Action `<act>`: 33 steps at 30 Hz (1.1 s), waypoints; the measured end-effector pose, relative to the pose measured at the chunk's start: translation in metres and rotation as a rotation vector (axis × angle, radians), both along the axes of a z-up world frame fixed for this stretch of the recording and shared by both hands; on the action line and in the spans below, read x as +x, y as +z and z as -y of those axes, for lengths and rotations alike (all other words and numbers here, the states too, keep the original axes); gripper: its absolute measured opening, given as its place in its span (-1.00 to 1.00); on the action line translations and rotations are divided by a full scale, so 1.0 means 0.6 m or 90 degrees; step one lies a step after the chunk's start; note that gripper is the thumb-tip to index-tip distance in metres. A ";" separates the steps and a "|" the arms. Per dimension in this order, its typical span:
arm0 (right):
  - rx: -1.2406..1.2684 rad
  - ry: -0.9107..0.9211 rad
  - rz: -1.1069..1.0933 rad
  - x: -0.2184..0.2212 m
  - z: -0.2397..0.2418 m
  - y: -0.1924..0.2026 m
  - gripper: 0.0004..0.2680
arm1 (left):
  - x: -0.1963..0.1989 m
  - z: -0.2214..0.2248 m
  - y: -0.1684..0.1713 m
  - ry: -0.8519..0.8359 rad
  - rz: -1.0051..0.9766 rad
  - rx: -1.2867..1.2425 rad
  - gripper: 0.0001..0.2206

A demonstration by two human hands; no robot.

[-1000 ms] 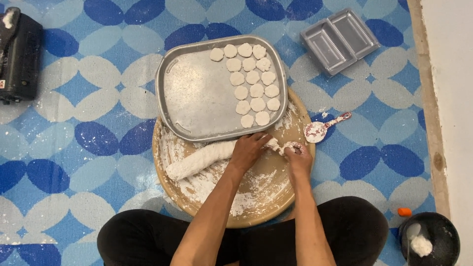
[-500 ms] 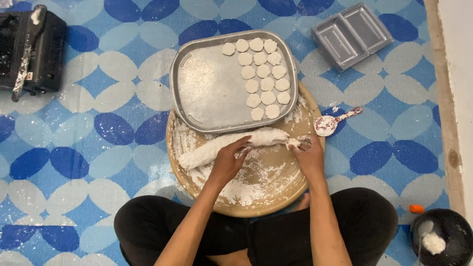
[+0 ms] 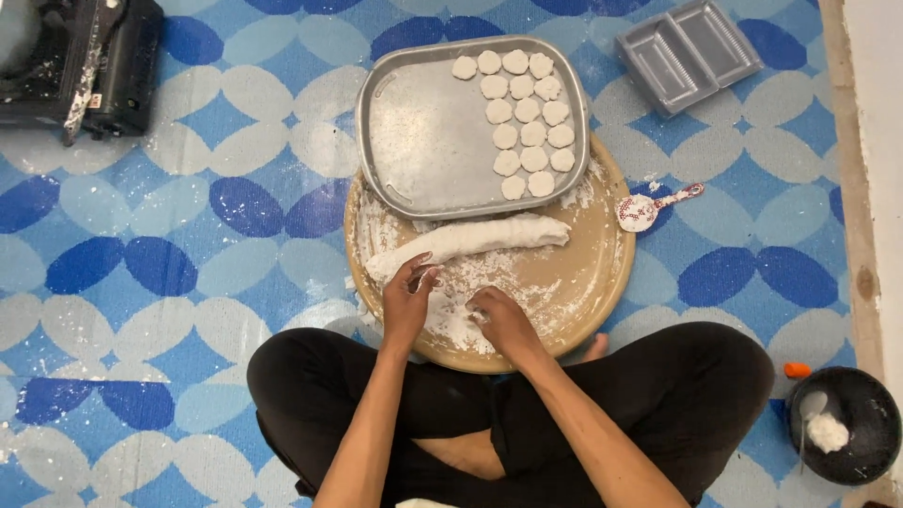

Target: A person is portioning a long roll of white dough into small, flat discs and arranging them on a metal tray while sitting on the floor.

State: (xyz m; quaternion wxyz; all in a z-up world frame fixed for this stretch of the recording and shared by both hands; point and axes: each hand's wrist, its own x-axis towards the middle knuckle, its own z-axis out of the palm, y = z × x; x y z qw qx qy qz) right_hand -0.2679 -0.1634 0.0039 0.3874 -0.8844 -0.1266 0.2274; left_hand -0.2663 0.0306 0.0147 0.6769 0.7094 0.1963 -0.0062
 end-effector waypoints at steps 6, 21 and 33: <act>0.266 -0.349 -0.253 0.019 -0.018 -0.018 -0.74 | -0.001 -0.012 -0.019 -0.102 -0.057 -0.045 -0.57; 0.033 -0.437 -0.004 0.130 0.155 0.040 -0.69 | -0.019 -0.019 -0.110 -0.141 -0.143 -0.114 -0.58; 0.095 -0.424 -0.038 0.177 0.208 -0.062 -0.73 | -0.018 -0.019 -0.127 -0.044 -0.193 -0.276 -0.57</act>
